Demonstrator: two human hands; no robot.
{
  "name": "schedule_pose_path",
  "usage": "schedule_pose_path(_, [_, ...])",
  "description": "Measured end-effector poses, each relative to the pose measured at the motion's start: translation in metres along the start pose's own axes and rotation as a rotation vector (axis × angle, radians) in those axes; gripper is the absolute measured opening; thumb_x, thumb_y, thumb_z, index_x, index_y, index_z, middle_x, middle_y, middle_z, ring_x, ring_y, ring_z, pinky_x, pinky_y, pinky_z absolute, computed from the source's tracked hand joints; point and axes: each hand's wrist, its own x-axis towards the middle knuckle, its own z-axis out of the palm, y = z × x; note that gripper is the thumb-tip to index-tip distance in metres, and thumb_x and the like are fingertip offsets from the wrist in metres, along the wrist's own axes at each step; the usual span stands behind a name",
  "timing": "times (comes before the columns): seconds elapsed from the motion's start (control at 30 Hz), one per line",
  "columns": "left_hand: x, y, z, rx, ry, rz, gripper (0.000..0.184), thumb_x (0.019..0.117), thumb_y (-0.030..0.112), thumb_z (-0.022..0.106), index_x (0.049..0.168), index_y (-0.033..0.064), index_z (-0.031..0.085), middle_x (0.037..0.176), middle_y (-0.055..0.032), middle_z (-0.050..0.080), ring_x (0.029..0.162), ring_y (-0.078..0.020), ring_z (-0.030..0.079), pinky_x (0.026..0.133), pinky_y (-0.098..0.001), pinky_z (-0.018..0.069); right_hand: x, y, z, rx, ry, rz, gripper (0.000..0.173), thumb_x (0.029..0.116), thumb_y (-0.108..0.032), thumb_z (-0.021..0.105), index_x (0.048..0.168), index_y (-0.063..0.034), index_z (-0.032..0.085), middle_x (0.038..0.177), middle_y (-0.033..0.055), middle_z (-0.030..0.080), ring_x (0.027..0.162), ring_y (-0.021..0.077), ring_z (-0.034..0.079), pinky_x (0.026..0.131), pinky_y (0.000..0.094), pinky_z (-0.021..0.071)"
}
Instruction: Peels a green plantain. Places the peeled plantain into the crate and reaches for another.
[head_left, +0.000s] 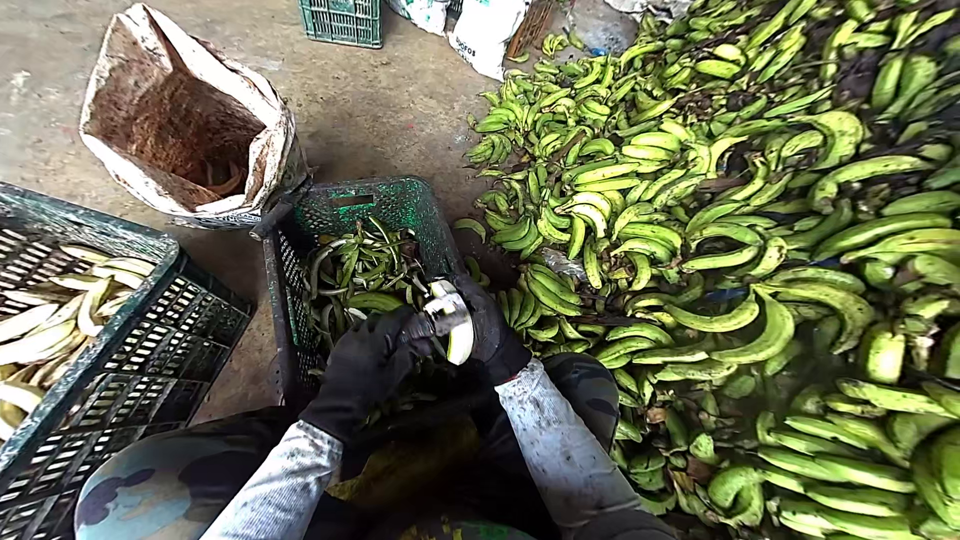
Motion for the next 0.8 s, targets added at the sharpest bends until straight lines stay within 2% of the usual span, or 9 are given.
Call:
schedule_pose_path(0.07, [0.000,-0.002,0.005,0.040,0.009,0.009,0.059,0.0987,0.055,0.053,0.142,0.0169,0.060,0.123,-0.0162,0.068,0.110,-0.0370,0.066,0.092,-0.0609,0.0524,0.000,0.003,0.000,-0.037,-0.033,-0.020,0.036,0.1099,-0.029,0.031,0.123,-0.0104,0.059,0.096,0.0030,0.067,0.084,0.0095,0.065,0.075,0.0280,0.0577])
schedule_pose_path(0.13, [0.004,-0.001,0.004,-0.049,-0.030,-0.149,0.053,0.1014,0.050,0.053,0.144,0.0197,0.057,0.125,-0.0129,0.068,0.110,-0.0327,0.066,0.093,-0.0597,0.0523,-0.002,0.006,-0.003,-0.148,-0.059,-0.054,0.035,0.1103,-0.025,0.034,0.126,-0.0085,0.059,0.102,0.0037,0.066,0.087,0.0094,0.064,0.077,0.0276,0.0565])
schedule_pose_path(0.23, [0.012,-0.002,-0.008,-0.236,-0.069,-0.441,0.043,0.1063,0.048,0.047,0.137,0.0201,0.059,0.105,-0.0117,0.070,0.095,-0.0282,0.068,0.086,-0.0567,0.0532,-0.004,0.005,0.000,-0.113,-0.059,0.000,0.034,0.1084,-0.029,0.037,0.118,-0.0093,0.063,0.091,0.0054,0.067,0.071,0.0094,0.063,0.063,0.0248,0.0553])
schedule_pose_path(0.33, [0.008,-0.014,-0.012,-0.457,-0.059,-0.534,0.051,0.1069,0.053,0.041,0.140,0.0167,0.055,0.103,-0.0111,0.070,0.092,-0.0228,0.069,0.083,-0.0472,0.0570,0.004,0.002,-0.005,0.122,-0.096,0.084,0.041,0.1067,-0.033,0.033,0.120,-0.0090,0.064,0.087,0.0077,0.066,0.062,0.0117,0.061,0.052,0.0241,0.0532])
schedule_pose_path(0.43, [0.004,-0.009,-0.013,-0.469,-0.057,-0.459,0.048,0.1044,0.052,0.048,0.134,0.0152,0.057,0.096,-0.0060,0.068,0.085,-0.0163,0.066,0.079,-0.0415,0.0554,0.013,0.003,-0.014,0.393,-0.004,0.160,0.039,0.1053,-0.043,0.039,0.108,-0.0109,0.061,0.080,0.0067,0.063,0.060,0.0142,0.062,0.051,0.0276,0.0549])
schedule_pose_path(0.6, [-0.006,0.001,-0.011,-0.282,-0.187,-0.026,0.054,0.0986,0.053,0.058,0.137,0.0154,0.062,0.120,-0.0062,0.070,0.108,-0.0181,0.067,0.097,-0.0473,0.0538,0.008,0.000,-0.033,0.336,-0.080,0.122,0.036,0.1046,-0.036,0.042,0.112,-0.0103,0.066,0.085,0.0060,0.069,0.070,0.0125,0.066,0.063,0.0287,0.0589])
schedule_pose_path(0.67, [-0.010,0.005,-0.006,-0.218,-0.193,0.126,0.058,0.0973,0.055,0.059,0.139,0.0150,0.062,0.127,-0.0094,0.068,0.118,-0.0230,0.064,0.102,-0.0509,0.0510,0.009,-0.001,-0.034,0.310,-0.078,0.147,0.039,0.1053,-0.038,0.038,0.109,-0.0099,0.065,0.078,0.0039,0.065,0.061,0.0095,0.062,0.056,0.0247,0.0551])
schedule_pose_path(0.73, [-0.010,0.013,-0.003,-0.171,-0.224,0.146,0.060,0.0973,0.057,0.057,0.140,0.0154,0.062,0.127,-0.0110,0.067,0.119,-0.0265,0.063,0.101,-0.0531,0.0500,0.008,-0.005,-0.027,0.297,-0.074,0.239,0.042,0.1047,-0.040,0.036,0.107,-0.0090,0.064,0.072,0.0032,0.061,0.053,0.0084,0.058,0.048,0.0219,0.0517])
schedule_pose_path(0.8, [-0.007,0.020,-0.001,-0.161,-0.258,0.054,0.057,0.0981,0.053,0.057,0.142,0.0162,0.060,0.128,-0.0114,0.066,0.117,-0.0272,0.063,0.101,-0.0529,0.0495,0.005,0.000,-0.023,0.227,-0.057,0.212,0.037,0.1061,-0.036,0.038,0.105,-0.0096,0.064,0.075,0.0030,0.063,0.058,0.0081,0.060,0.053,0.0226,0.0535])
